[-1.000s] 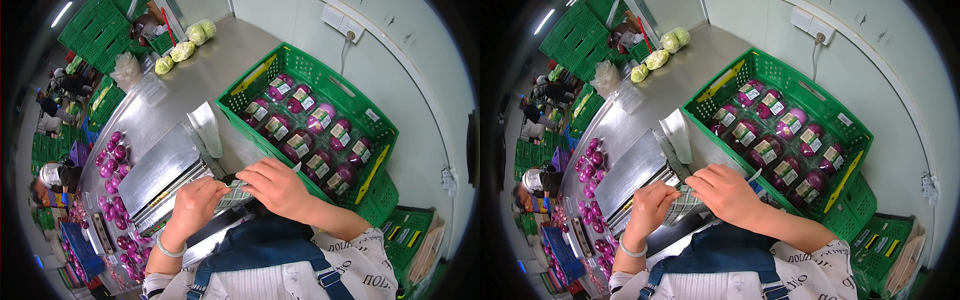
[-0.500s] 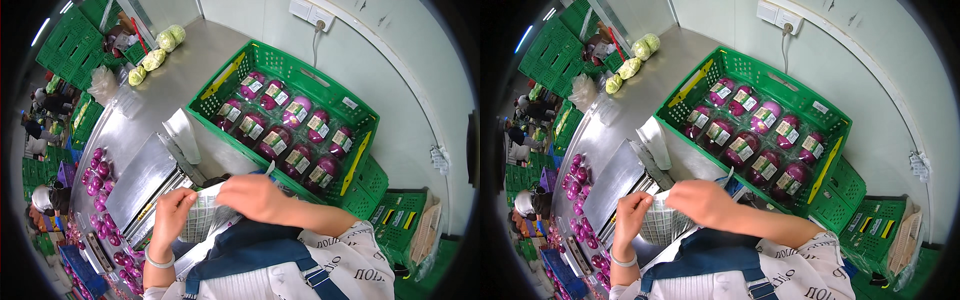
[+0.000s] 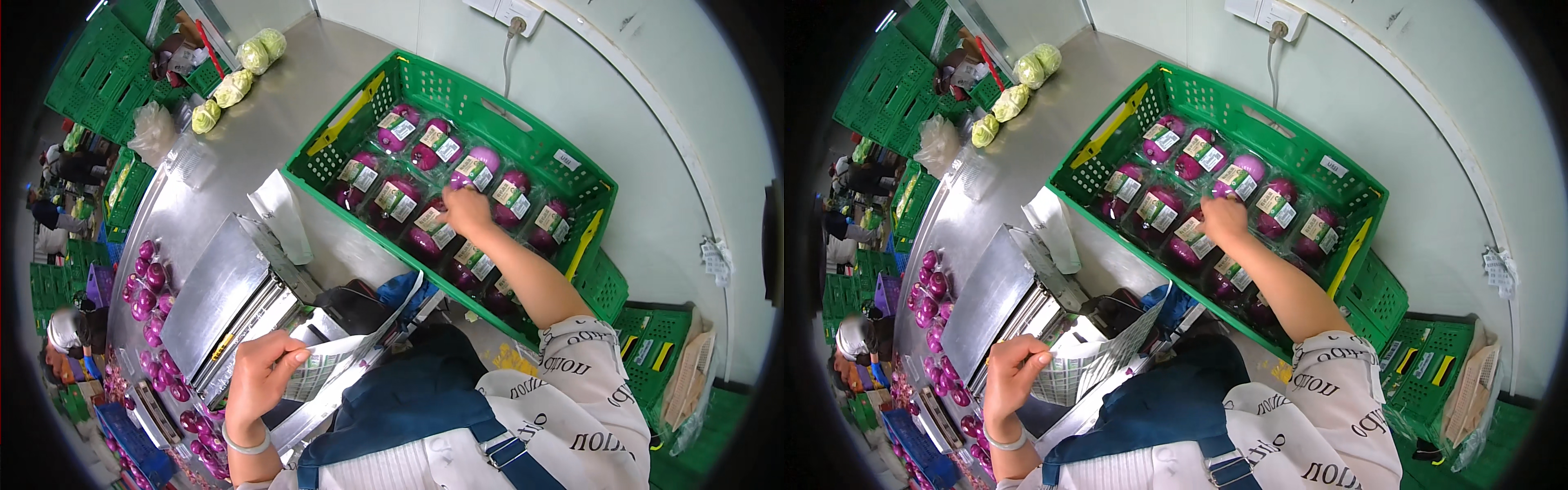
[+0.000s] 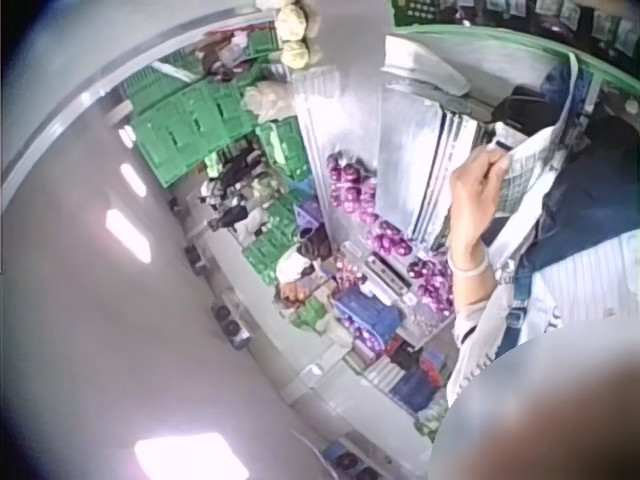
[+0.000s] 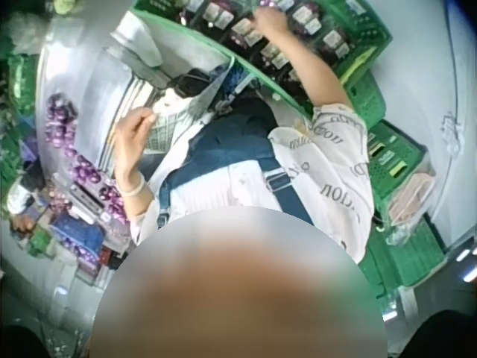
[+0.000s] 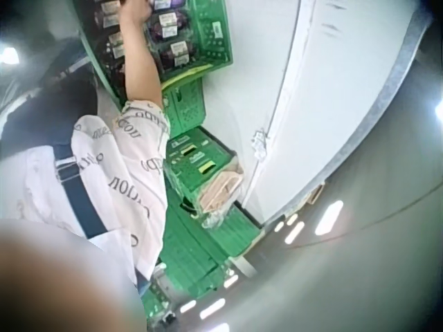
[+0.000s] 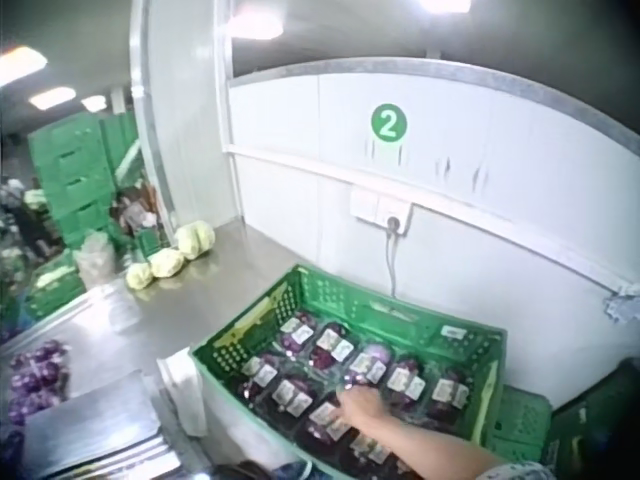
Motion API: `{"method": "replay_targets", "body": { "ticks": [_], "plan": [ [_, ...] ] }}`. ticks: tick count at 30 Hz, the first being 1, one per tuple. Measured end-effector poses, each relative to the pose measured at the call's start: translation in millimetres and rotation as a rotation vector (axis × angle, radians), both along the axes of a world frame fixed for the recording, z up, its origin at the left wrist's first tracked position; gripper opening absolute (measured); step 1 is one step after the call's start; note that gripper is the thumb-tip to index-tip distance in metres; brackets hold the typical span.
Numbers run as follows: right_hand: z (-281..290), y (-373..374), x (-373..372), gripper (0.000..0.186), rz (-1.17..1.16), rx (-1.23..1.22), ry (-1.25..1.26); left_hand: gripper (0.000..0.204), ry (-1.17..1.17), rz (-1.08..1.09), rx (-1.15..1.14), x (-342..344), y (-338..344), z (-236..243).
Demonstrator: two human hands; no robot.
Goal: Peeling, trimming, wrapping in plastic, and labeling red onions in a food processing facility.
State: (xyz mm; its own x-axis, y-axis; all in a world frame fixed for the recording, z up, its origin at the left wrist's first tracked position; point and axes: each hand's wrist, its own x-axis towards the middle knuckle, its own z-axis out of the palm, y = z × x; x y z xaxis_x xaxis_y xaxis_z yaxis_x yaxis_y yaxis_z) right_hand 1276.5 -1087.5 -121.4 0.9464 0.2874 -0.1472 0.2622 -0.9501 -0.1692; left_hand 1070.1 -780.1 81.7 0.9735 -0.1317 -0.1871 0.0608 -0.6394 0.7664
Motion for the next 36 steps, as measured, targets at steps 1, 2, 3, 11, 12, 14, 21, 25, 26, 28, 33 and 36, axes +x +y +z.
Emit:
{"method": "replay_targets", "body": {
  "ticks": [1, 2, 3, 11, 12, 14, 21, 25, 26, 28, 33, 36],
  "plan": [
    [2.3, -5.8, 2.2, 0.039, -0.004, -0.039, -0.084, 0.012, -0.019, 0.023, -0.016, -0.7, 0.1, 1.2],
    [3.5, -15.0, 4.3, 0.033, -0.033, 0.01, -0.134, 0.012, -0.029, 0.022, -0.019, -0.6, 1.4, 1.5],
    [6.2, -26.5, 4.0, 0.03, -0.064, 0.165, 0.042, 0.013, -0.039, 0.02, -0.021, -1.1, 3.7, 2.1],
    [2.7, -57.7, -36.2, 0.023, 0.144, 0.04, 0.26, 0.014, -0.053, -0.083, -0.103, 10.8, -1.7, 0.1],
    [7.0, -58.6, -36.8, 0.024, 0.156, -0.063, 0.096, 0.013, -0.062, -0.1, -0.097, 12.8, -3.0, 1.2],
    [20.6, -67.8, -34.7, 0.026, 0.147, -0.172, -0.092, 0.013, -0.08, -0.141, -0.09, 17.4, -4.9, 5.0],
    [31.7, -117.8, -62.5, 0.023, 0.135, 0.512, 0.745, 0.015, -0.095, -0.176, -0.13, 14.9, 1.5, 5.4],
    [9.2, -126.9, -91.5, 0.023, 0.371, 0.187, 0.398, 0.014, -0.099, -0.259, -0.195, 22.4, -6.5, 8.9],
    [13.0, -120.2, -93.8, 0.022, 0.409, 0.051, 0.248, 0.014, -0.111, -0.261, -0.19, 23.2, -6.9, 10.3],
    [21.9, -107.5, -96.0, 0.022, 0.472, -0.219, -0.056, 0.014, -0.134, -0.266, -0.183, 25.5, -8.5, 12.6],
    [116.9, -41.9, -77.7, 0.022, 0.143, 0.636, 0.104, 0.011, -0.16, -0.23, -0.176, 26.4, -9.9, 11.6],
    [163.6, 12.4, -91.6, 0.036, 0.479, 1.034, 0.136, 0.01, -0.193, -0.216, -0.169, 35.8, -13.8, 7.5]
  ]
}}
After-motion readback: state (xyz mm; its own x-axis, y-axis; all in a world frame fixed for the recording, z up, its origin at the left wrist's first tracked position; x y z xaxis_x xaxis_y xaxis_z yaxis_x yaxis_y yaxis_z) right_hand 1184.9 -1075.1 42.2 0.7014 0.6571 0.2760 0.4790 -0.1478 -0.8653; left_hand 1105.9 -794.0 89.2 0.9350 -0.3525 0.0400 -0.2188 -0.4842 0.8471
